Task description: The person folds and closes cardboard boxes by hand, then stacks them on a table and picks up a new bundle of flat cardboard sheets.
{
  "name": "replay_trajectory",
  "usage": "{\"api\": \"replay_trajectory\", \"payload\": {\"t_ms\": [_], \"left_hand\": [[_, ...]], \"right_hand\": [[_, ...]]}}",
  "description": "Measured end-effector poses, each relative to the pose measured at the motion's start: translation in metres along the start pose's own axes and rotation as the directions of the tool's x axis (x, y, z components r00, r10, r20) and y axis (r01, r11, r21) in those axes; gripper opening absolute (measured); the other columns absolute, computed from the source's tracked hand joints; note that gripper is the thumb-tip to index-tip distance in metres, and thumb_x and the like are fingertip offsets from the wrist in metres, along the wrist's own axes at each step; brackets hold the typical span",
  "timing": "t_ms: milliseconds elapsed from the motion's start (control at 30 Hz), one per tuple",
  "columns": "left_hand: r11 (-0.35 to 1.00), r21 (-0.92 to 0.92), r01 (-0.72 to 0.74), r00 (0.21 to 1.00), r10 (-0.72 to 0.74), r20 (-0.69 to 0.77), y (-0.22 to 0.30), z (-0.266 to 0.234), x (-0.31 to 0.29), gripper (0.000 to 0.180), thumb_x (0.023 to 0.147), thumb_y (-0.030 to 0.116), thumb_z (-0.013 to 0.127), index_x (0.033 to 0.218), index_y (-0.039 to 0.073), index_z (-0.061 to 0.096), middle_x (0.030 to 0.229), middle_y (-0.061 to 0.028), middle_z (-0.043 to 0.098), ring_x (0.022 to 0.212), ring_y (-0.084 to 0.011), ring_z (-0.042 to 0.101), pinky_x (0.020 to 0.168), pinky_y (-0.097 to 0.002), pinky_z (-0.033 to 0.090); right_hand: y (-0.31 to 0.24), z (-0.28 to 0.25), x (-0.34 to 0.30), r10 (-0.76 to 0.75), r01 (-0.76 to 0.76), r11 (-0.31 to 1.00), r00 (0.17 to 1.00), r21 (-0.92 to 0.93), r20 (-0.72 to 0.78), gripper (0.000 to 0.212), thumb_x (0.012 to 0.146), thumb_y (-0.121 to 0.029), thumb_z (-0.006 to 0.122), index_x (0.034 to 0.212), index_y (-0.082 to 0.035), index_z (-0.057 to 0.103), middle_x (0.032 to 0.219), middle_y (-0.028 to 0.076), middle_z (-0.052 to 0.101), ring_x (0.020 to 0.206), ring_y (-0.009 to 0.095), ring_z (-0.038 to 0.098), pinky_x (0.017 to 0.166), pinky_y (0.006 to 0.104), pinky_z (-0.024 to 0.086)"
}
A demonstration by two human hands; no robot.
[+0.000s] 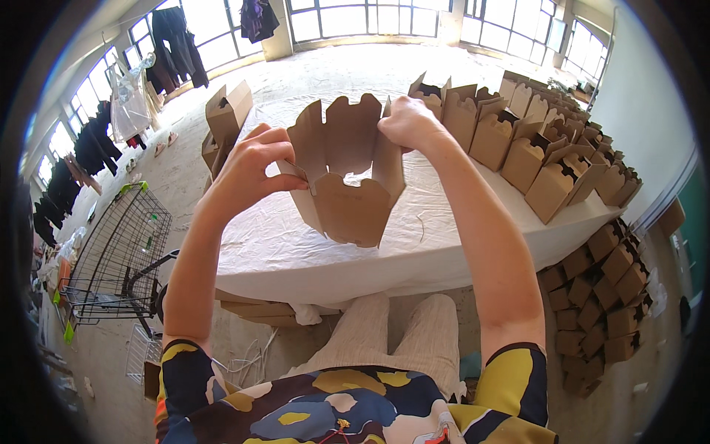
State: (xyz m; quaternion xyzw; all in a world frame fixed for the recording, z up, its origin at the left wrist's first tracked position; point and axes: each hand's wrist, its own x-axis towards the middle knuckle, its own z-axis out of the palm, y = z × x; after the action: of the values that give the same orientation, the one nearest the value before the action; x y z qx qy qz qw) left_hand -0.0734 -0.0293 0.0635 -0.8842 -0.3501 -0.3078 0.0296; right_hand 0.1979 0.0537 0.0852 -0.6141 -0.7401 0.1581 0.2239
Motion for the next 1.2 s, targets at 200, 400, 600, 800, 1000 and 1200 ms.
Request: {"api": "replay_trajectory", "payload": {"t_ms": [200,400,600,800,1000,1200], "left_hand": [[0.993,0.002,0.114,0.993,-0.114,0.005,-0.028,0.013,-0.009,0.041,0.083,0.043,0.079,0.079,0.004,0.067,0.101,-0.0042,0.067,0.104,-0.0250,0.056,0.092,-0.0401,0.048],[0.996,-0.077,0.051,0.996,-0.056,-0.067,-0.020,0.030,0.002,0.053,0.093,0.055,0.066,0.080,0.004,0.062,0.137,-0.0112,0.059,0.123,-0.0313,0.054,0.103,-0.0444,0.045],[0.952,-0.297,0.074,0.980,-0.125,-0.156,-0.006,0.057,0.000,0.050,0.086,0.053,0.075,0.087,0.005,0.058,0.142,-0.0141,0.055,0.129,-0.0338,0.053,0.107,-0.0476,0.043],[1.000,0.012,0.023,0.979,-0.020,-0.203,0.015,0.054,0.006,0.029,0.089,0.032,0.074,0.095,0.005,0.065,0.121,-0.0095,0.067,0.121,-0.0326,0.057,0.107,-0.0472,0.042],[0.995,0.087,-0.050,0.991,0.060,-0.121,0.031,0.059,0.024,0.015,0.095,0.022,0.066,0.096,0.007,0.068,0.089,-0.0058,0.072,0.092,-0.0252,0.067,0.096,-0.0429,0.047],[0.993,0.107,-0.050,0.998,0.046,0.039,0.032,0.056,0.037,0.015,0.098,0.020,0.062,0.093,0.007,0.067,0.080,-0.0098,0.068,0.078,-0.0295,0.066,0.074,-0.0421,0.050]], "right_hand": [[0.004,0.022,0.023,0.155,-0.157,0.982,0.987,0.105,0.031,0.041,0.083,-0.017,0.053,0.115,0.006,0.067,0.112,0.023,0.071,0.092,0.032,0.075,0.089,0.0409,0.059],[0.025,0.068,0.058,0.125,-0.001,0.888,0.963,0.459,-0.240,0.059,0.081,-0.011,0.055,0.140,-0.005,0.059,0.132,0.019,0.064,0.125,0.030,0.060,0.104,0.0351,0.048],[0.017,0.081,0.060,0.173,0.082,0.719,0.941,0.690,-0.292,0.054,0.081,-0.004,0.054,0.134,-0.003,0.064,0.128,0.022,0.066,0.119,0.030,0.064,0.102,0.0350,0.048],[0.016,0.079,0.055,0.150,0.069,0.760,0.948,0.646,-0.279,0.048,0.078,0.001,0.052,0.123,0.005,0.067,0.093,0.011,0.067,0.092,0.017,0.061,0.082,0.0314,0.050],[0.018,0.078,0.053,0.120,0.097,0.800,0.941,0.592,-0.317,0.040,0.077,-0.002,0.054,0.112,0.002,0.073,0.083,0.008,0.066,0.083,0.016,0.061,0.077,0.0326,0.051],[0.009,0.075,0.048,0.097,0.064,0.889,0.942,0.454,-0.321,0.033,0.081,-0.013,0.058,0.106,-0.012,0.078,0.105,0.014,0.073,0.103,0.027,0.067,0.095,0.0376,0.051]]}}
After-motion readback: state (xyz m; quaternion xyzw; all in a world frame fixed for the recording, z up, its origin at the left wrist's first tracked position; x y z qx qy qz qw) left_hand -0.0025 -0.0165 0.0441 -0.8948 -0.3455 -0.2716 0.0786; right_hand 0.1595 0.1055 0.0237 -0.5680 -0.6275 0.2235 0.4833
